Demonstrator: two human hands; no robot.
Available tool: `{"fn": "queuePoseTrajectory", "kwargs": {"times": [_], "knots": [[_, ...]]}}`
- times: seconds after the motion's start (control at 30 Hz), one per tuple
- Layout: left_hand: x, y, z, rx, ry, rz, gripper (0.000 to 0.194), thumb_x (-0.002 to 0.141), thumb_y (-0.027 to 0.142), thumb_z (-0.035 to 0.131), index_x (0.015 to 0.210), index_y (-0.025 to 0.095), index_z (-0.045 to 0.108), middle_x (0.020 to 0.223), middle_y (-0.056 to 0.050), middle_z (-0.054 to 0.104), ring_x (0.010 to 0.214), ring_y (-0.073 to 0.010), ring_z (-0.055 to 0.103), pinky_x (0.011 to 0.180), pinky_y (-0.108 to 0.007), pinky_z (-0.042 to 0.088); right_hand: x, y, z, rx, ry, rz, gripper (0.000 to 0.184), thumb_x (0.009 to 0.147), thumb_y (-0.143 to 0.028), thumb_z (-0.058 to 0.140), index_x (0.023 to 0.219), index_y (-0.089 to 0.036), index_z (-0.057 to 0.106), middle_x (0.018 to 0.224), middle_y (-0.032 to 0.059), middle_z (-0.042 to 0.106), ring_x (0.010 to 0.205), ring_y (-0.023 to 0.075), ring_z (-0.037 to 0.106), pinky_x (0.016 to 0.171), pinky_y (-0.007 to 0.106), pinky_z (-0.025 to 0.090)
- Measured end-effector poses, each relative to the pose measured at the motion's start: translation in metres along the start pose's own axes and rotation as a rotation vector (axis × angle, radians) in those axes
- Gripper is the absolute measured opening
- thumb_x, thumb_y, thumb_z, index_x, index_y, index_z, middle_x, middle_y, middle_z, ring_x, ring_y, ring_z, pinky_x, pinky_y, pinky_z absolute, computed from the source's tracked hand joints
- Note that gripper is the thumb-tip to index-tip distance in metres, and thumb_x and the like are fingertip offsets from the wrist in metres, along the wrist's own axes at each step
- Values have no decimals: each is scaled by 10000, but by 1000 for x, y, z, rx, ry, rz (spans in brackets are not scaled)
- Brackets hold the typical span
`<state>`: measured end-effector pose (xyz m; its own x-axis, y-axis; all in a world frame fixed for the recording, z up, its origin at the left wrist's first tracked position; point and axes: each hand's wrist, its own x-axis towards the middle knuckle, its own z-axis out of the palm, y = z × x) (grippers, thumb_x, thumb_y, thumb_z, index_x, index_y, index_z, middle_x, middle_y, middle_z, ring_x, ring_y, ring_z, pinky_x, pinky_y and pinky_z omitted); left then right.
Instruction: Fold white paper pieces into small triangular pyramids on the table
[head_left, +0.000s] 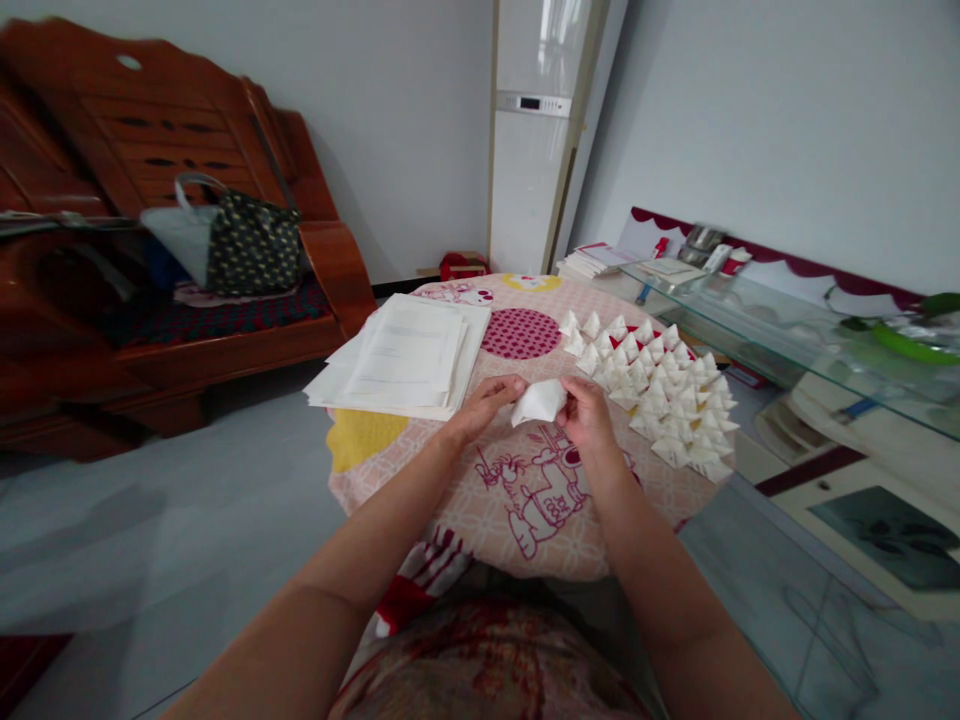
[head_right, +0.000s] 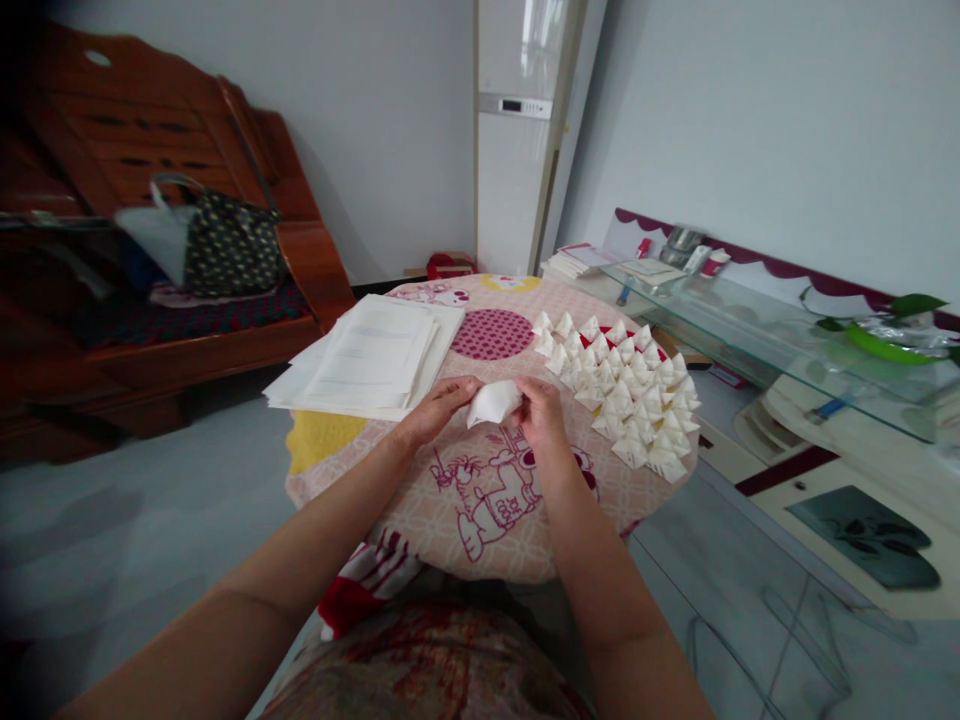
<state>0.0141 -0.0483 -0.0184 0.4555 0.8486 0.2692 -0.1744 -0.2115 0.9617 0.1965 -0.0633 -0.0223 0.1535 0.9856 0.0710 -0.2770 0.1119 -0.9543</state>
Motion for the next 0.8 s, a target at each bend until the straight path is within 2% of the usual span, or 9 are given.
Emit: {"fn": "queuePoseTrajectory", "kwargs": {"times": [0.1,0.23,0.37,0.43,0.53,0.63,0.7,0.8], "knots": [[1,-3,-2,-33,32,-4,462,807,602,696,755,145,650,718,-15,586,688,-135,519,654,-261,417,8,6,-4,116,46,-8,322,701,-433,735,618,-228,502,506,-51,497,375,82,389,320,232,268],[1,-4,-3,-92,-13,-44,447,778,582,736,735,146,641,696,-7,584,653,-123,502,629,-250,398,14,10,-4,273,78,56,272,683,-364,770,654,-217,542,522,-47,544,383,78,410,308,214,286],[1,-3,-4,-145,-22,-70,414,732,519,793,696,140,631,643,11,561,608,-96,474,597,-225,370,13,9,0,328,109,122,225,700,-323,756,676,-207,565,527,-30,587,382,91,453,317,211,327],[2,-2,-4,-216,22,-81,396,717,493,804,683,143,622,645,9,565,613,-96,489,599,-221,398,10,8,1,313,77,139,215,726,-335,745,686,-205,579,535,-17,607,393,102,490,328,210,337],[4,0,-7,-359,139,-88,370,666,444,831,685,154,602,707,2,594,672,-114,545,625,-232,484,5,5,1,253,-45,148,243,749,-386,737,683,-203,591,527,-4,614,409,115,534,355,211,369],[6,2,-11,-454,248,-83,361,628,416,836,712,160,597,718,9,593,657,-113,551,567,-224,502,1,2,1,161,-146,154,252,694,-408,760,688,-196,623,548,9,645,426,126,570,372,214,392],[7,2,-14,-476,301,-75,349,627,408,820,728,166,591,699,20,582,622,-104,539,530,-214,491,-1,1,2,90,-153,137,251,647,-389,779,732,-184,661,638,29,706,450,127,602,374,206,385],[7,3,-18,-408,347,-45,309,650,398,772,698,174,564,644,35,544,569,-92,506,495,-201,447,0,-1,3,-28,-59,71,282,615,-362,774,805,-167,703,740,53,749,456,122,616,361,194,335]]}}
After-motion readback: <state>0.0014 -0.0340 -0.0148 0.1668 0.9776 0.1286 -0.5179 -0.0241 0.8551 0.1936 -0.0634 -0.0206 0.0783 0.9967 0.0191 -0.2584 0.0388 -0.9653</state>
